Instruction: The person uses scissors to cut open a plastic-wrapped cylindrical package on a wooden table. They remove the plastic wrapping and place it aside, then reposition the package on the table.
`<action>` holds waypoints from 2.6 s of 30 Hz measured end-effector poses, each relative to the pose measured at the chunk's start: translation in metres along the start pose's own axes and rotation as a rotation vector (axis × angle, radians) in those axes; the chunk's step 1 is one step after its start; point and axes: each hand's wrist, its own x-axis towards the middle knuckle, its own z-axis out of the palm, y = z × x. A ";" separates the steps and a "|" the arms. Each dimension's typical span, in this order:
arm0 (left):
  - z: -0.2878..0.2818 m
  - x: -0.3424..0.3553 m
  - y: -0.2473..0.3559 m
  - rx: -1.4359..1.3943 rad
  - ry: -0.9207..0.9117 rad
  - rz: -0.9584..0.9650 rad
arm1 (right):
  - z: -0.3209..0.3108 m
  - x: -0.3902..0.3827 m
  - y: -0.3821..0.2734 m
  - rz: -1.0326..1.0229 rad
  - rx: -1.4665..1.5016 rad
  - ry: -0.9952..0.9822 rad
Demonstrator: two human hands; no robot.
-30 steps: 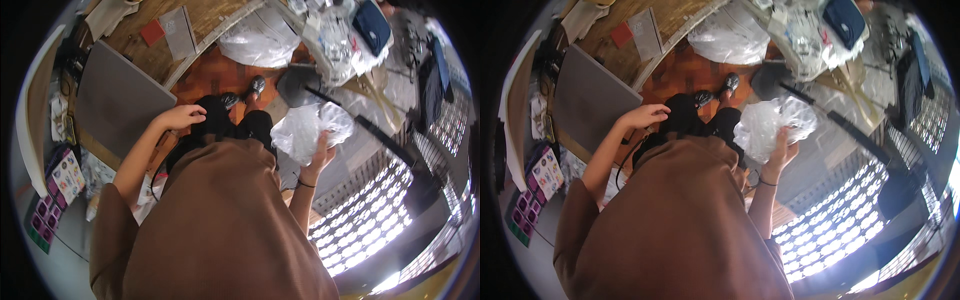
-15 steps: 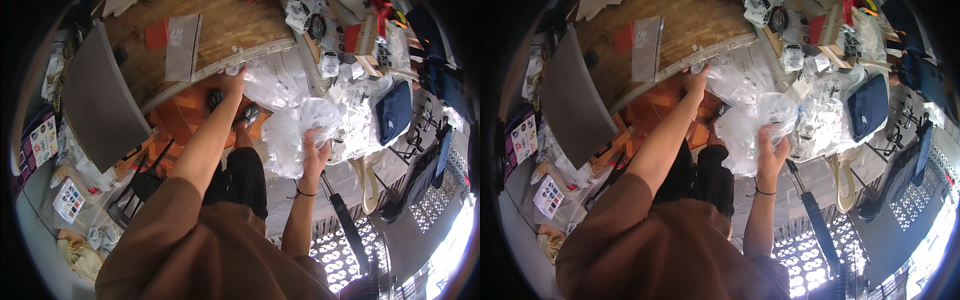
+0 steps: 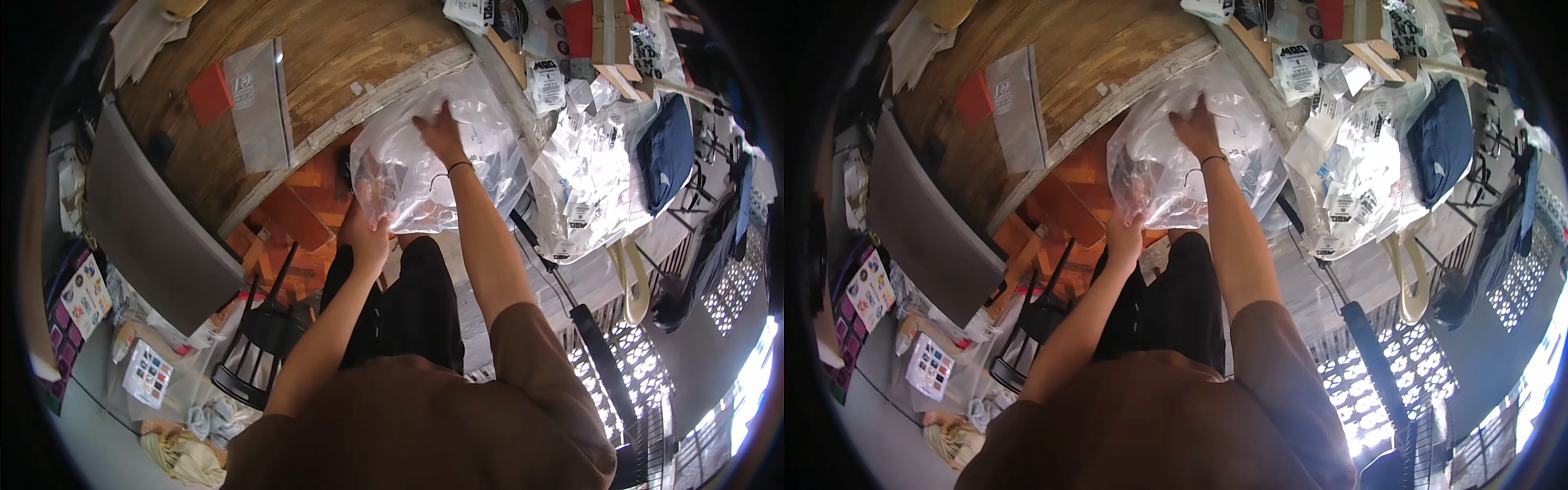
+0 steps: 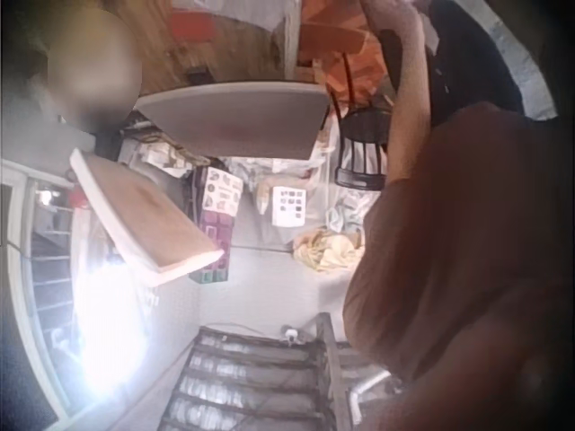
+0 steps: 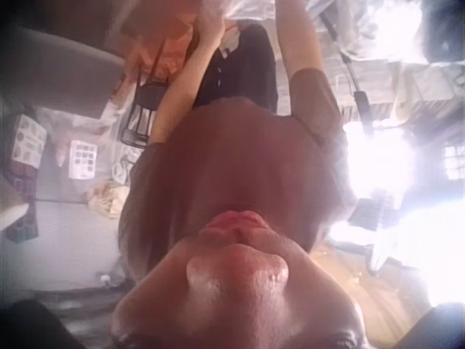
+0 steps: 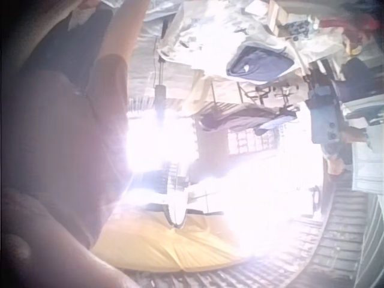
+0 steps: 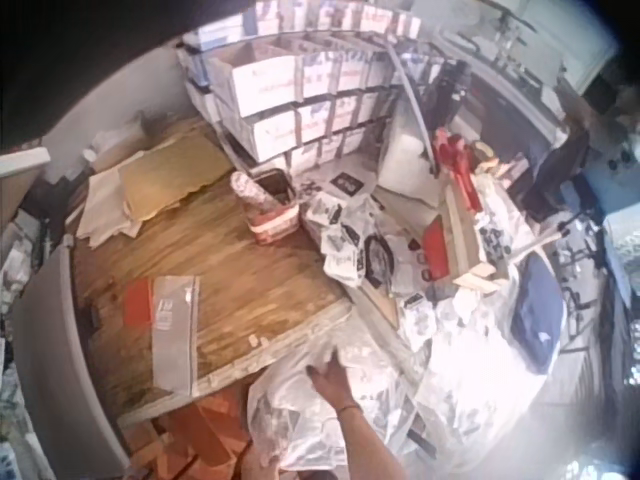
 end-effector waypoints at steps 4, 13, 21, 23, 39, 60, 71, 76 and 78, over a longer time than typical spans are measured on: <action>-0.005 -0.010 0.002 -0.105 -0.120 -0.143 | 0.004 -0.009 0.016 0.096 -0.094 -0.385; 0.008 -0.027 0.034 -0.130 -0.261 0.002 | -0.034 0.019 0.085 0.024 -0.233 -0.261; -0.019 -0.065 0.100 -0.307 -0.193 -0.225 | -0.001 0.096 0.051 0.324 0.051 0.090; -0.026 -0.060 0.093 -0.333 -0.174 -0.289 | -0.001 0.040 -0.017 0.049 -0.727 -0.263; -0.052 -0.006 0.128 0.274 -0.795 -0.626 | -0.121 -0.378 -0.117 -0.188 -0.187 0.315; -0.005 -0.406 0.039 1.151 -2.080 -0.272 | 0.163 -0.868 -0.057 0.337 0.291 1.698; -0.029 -0.541 -0.144 1.148 -1.784 0.881 | 0.404 -1.152 0.092 1.708 -0.058 2.038; -0.052 -0.526 -0.149 1.037 -1.675 0.404 | 0.443 -1.190 0.118 1.345 0.800 2.339; -0.062 -0.537 -0.139 1.071 -1.652 0.390 | 0.430 -1.178 0.114 1.215 0.856 2.542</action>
